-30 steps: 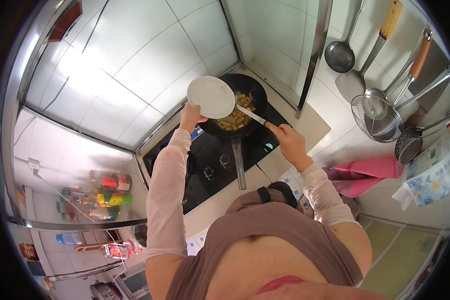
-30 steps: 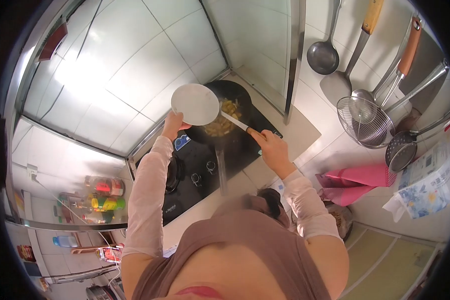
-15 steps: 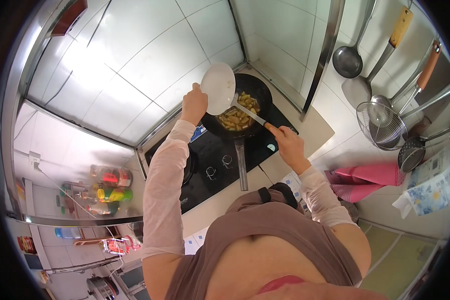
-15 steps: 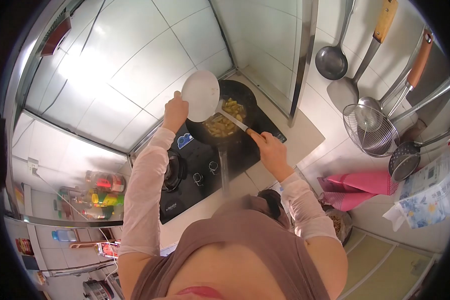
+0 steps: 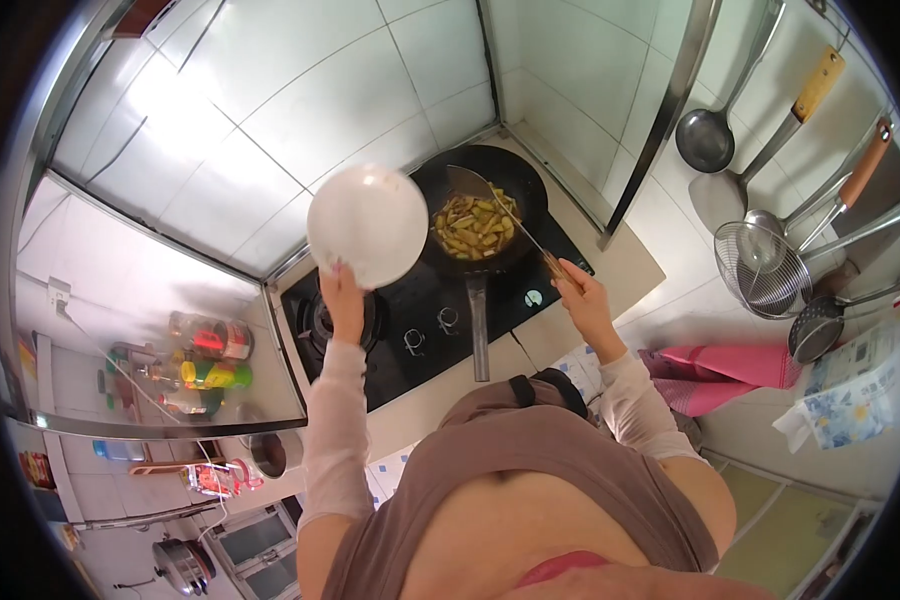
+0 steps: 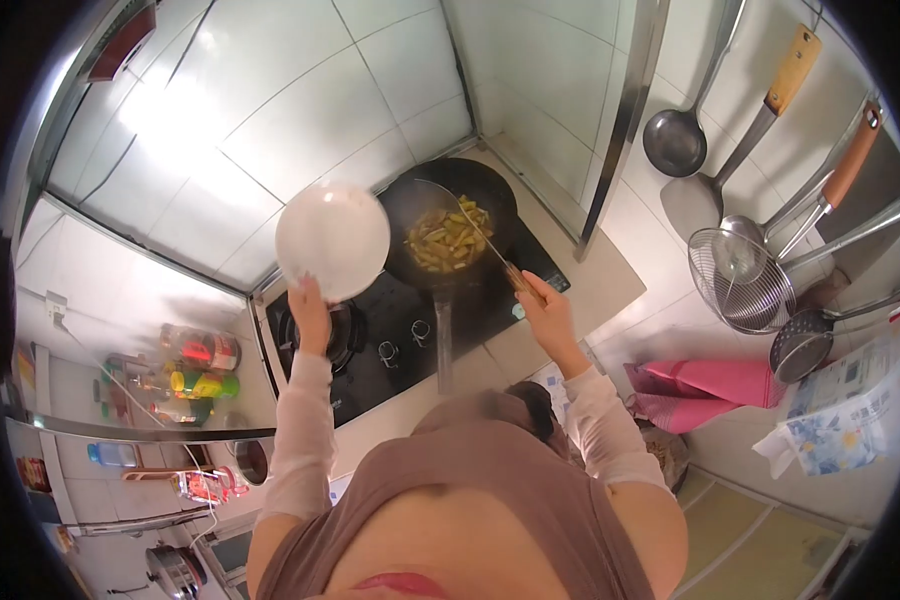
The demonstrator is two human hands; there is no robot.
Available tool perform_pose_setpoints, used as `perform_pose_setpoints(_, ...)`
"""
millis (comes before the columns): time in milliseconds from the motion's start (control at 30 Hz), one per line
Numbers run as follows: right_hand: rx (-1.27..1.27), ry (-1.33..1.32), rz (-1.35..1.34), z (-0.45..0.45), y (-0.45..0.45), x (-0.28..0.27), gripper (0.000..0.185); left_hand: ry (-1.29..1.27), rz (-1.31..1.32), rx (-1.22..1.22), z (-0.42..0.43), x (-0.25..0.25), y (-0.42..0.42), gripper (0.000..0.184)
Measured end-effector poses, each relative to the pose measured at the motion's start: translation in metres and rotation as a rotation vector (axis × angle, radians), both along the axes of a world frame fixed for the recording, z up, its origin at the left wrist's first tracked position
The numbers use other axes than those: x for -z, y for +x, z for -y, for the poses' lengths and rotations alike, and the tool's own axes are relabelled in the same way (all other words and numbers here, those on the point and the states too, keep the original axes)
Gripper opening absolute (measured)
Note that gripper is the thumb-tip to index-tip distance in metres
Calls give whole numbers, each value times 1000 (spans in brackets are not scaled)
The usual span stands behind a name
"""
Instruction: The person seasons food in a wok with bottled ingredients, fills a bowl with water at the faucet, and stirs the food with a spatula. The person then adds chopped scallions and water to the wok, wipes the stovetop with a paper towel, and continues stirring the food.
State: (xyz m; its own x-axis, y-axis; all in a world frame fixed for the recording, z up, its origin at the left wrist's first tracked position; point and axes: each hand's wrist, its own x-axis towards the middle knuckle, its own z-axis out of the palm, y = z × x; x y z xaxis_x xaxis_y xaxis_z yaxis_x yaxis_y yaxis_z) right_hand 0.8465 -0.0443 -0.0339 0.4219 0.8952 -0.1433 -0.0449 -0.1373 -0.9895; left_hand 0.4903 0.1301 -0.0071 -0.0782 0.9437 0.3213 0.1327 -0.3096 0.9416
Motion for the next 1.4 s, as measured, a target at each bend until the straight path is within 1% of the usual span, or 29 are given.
perform_pose_setpoints(33, 4, 24, 55, 0, 1, 2, 37, -76, 120, 51, 26, -2, -13, 30)
perform_pose_setpoints(67, 6, 46, 109, 1, 1, 3, 37, -133, 139, 44, 44, 17, -36, 30)
perform_pose_setpoints(100, 21, 84, 191, 2, 0, 4, 37, -233, 226, -1, 72, 17, -45, 32)
perform_pose_setpoints(133, 32, 126, 271, 3, -2, 5, 37, -309, 300, -51, 95, 31, -59, 33)
perform_pose_setpoints(167, 43, 167, 351, 2, -5, 6, 37, -370, 348, -100, 123, 29, -64, 32)
perform_pose_setpoints(233, 21, 280, 596, 0, -11, 4, 37, -475, 392, -186, 167, 69, -95, 31)
perform_pose_setpoints(300, -4, 336, 802, 2, -15, -2, 37, -484, 485, -326, 211, 90, -102, 35)
perform_pose_setpoints(367, -41, 346, 966, -1, -20, -13, 36, -524, 540, -365, 247, 106, -109, 38)
perform_pose_setpoints(500, -142, 383, 1107, -14, -9, -14, 36, -635, 660, -432, 289, 152, -134, 41)
perform_pose_setpoints(567, -150, 386, 1183, -19, -4, -15, 37, -620, 700, -472, 294, 172, -140, 43)
perform_pose_setpoints(600, -158, 372, 1196, -21, -1, -16, 37, -612, 718, -489, 296, 181, -143, 44)
perform_pose_setpoints(667, -169, 346, 1225, -24, 5, -19, 37, -626, 762, -441, 297, 196, -152, 45)
perform_pose_setpoints(700, -157, 360, 1210, -25, 2, -21, 37, -631, 784, -417, 295, 194, -152, 46)
perform_pose_setpoints(767, -127, 386, 1178, -24, -7, -26, 37, -638, 801, -461, 291, 192, -149, 47)
perform_pose_setpoints(867, -132, 334, 1096, -28, -19, -11, 37, -632, 833, -448, 282, 196, -144, 47)
perform_pose_setpoints(967, -132, 188, 1040, -24, -24, -12, 36, -626, 848, -426, 277, 198, -142, 45)
perform_pose_setpoints(1067, 23, 233, 965, -19, -25, 3, 36, -677, 839, -384, 273, 191, -145, 43)
perform_pose_setpoints(1167, 132, 208, 985, -16, -33, 13, 38, -716, 816, -331, 271, 185, -145, 44)
perform_pose_setpoints(1200, 124, 187, 981, -13, -35, 17, 38, -718, 806, -318, 271, 185, -147, 46)
perform_pose_setpoints(1300, 108, 166, 962, -10, -42, 24, 38, -870, 708, -210, 277, 182, -161, 44)
perform_pose_setpoints(1400, 125, 195, 970, -8, -47, 27, 39, -1093, 555, -204, 290, 184, -172, 46)
